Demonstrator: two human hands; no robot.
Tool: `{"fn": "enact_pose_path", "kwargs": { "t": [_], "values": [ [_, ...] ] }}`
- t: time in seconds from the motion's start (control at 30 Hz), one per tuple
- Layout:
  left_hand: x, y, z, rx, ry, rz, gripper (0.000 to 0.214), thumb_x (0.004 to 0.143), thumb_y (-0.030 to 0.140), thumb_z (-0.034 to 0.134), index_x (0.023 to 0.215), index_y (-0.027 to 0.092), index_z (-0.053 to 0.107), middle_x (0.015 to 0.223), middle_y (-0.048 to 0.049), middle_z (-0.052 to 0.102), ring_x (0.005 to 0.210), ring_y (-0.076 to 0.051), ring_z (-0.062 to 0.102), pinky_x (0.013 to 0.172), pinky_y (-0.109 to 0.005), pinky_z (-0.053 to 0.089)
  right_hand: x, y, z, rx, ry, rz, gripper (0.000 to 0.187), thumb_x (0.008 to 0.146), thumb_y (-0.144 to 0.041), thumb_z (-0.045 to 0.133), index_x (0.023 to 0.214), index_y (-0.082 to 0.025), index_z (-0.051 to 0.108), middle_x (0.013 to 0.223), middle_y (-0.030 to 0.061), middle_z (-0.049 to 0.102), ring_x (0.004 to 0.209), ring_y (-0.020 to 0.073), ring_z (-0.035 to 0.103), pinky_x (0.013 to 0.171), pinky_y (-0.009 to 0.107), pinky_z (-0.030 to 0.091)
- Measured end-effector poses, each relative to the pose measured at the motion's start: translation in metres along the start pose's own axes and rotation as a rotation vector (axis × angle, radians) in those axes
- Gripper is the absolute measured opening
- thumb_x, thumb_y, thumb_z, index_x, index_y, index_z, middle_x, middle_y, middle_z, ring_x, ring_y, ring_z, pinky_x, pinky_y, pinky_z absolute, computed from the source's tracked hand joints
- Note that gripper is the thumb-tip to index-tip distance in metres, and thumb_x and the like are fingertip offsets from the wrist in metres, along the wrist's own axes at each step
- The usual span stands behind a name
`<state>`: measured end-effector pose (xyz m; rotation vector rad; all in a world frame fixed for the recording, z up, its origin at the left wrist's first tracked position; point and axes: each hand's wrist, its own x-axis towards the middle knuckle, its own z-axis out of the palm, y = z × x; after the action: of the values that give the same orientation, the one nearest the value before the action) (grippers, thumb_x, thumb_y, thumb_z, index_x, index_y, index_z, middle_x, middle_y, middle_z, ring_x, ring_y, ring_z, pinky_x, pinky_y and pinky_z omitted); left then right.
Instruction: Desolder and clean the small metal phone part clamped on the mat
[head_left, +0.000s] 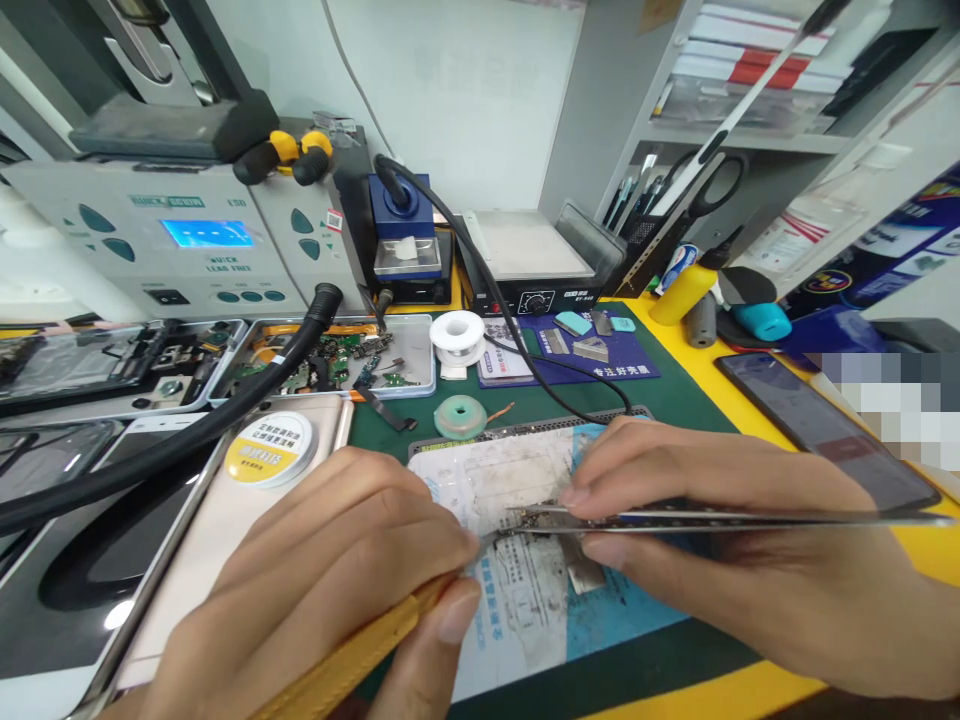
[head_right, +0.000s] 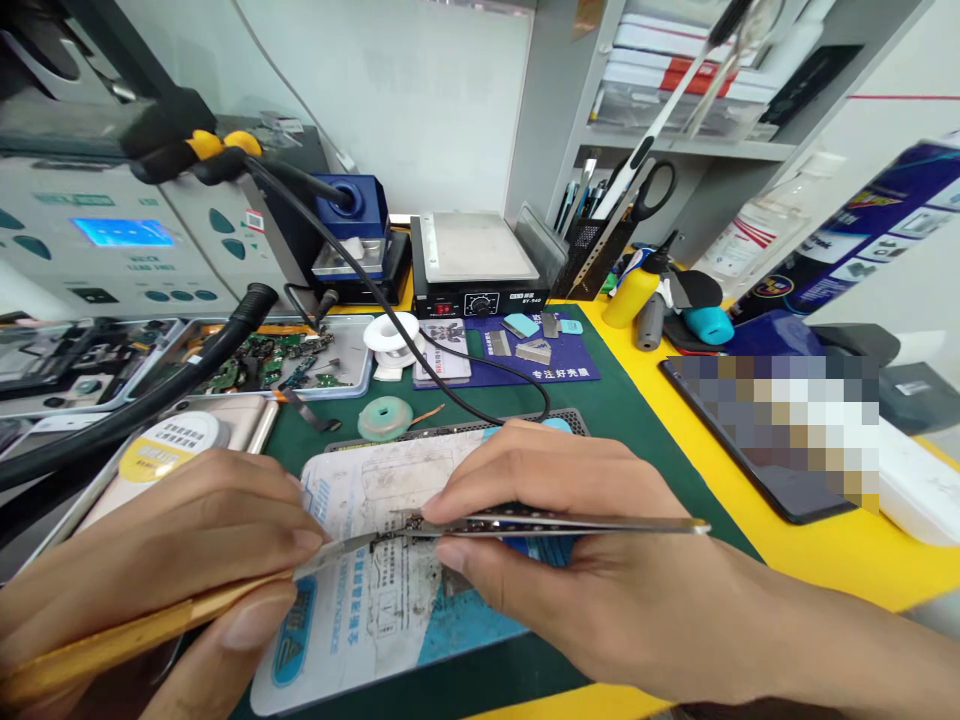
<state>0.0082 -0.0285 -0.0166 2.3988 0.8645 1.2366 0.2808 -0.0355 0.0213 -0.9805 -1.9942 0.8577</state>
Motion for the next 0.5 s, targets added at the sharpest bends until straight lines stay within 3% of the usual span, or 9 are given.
{"fn": "enact_pose_path", "kwargs": {
  "t": [0.07,0.17,0.27,0.4,0.5],
  "values": [
    [0.004,0.003,0.004,0.029,0.043,-0.021,0.005,0.095,0.029,0.07,0.097,0.024,0.071,0.082,-0.0038,0.071,0.086,-0.021,0.071,0.073,-0.035,0.064,0.0,0.0,0.0,-0.008,0.006,0.0,0.02,0.09,-0.012,0.084,0.106,-0.025,0.083,0.097,0.0042,0.084,0.089,0.0192,0.078,0.078,0.029,0.064],
    [0.009,0.01,0.012,0.049,0.112,-0.046,0.027,0.093,0.052,0.073,0.094,0.025,0.073,0.08,-0.0056,0.071,0.084,-0.024,0.071,0.073,-0.038,0.066,0.0,0.0,0.001,-0.014,0.01,-0.001,0.019,0.09,-0.013,0.084,0.105,-0.025,0.083,0.096,0.0046,0.084,0.088,0.0198,0.079,0.077,0.029,0.065],
    [0.011,0.013,0.017,0.06,0.135,-0.052,0.035,0.092,0.06,0.072,0.094,0.025,0.074,0.08,-0.0061,0.071,0.083,-0.024,0.071,0.075,-0.04,0.066,0.0,-0.001,0.001,-0.007,0.009,-0.002,0.018,0.09,-0.014,0.084,0.105,-0.024,0.083,0.096,0.0047,0.084,0.088,0.02,0.079,0.077,0.03,0.065],
    [0.01,0.01,0.012,0.062,0.132,-0.043,0.026,0.093,0.05,0.074,0.094,0.024,0.072,0.08,-0.0047,0.071,0.081,-0.023,0.071,0.073,-0.038,0.065,0.0,0.0,0.001,-0.014,0.006,-0.01,0.016,0.092,-0.014,0.083,0.104,-0.023,0.082,0.095,0.0039,0.084,0.089,0.0187,0.078,0.078,0.029,0.064],
    [0.01,0.004,0.004,0.039,0.057,0.027,0.002,0.093,0.023,0.071,0.096,0.022,0.07,0.08,-0.0023,0.072,0.081,-0.018,0.07,0.072,-0.032,0.061,0.0,0.0,0.0,-0.009,-0.001,-0.014,0.017,0.091,-0.013,0.084,0.105,-0.023,0.081,0.097,0.0034,0.084,0.091,0.0175,0.078,0.08,0.028,0.064]
  ]
}}
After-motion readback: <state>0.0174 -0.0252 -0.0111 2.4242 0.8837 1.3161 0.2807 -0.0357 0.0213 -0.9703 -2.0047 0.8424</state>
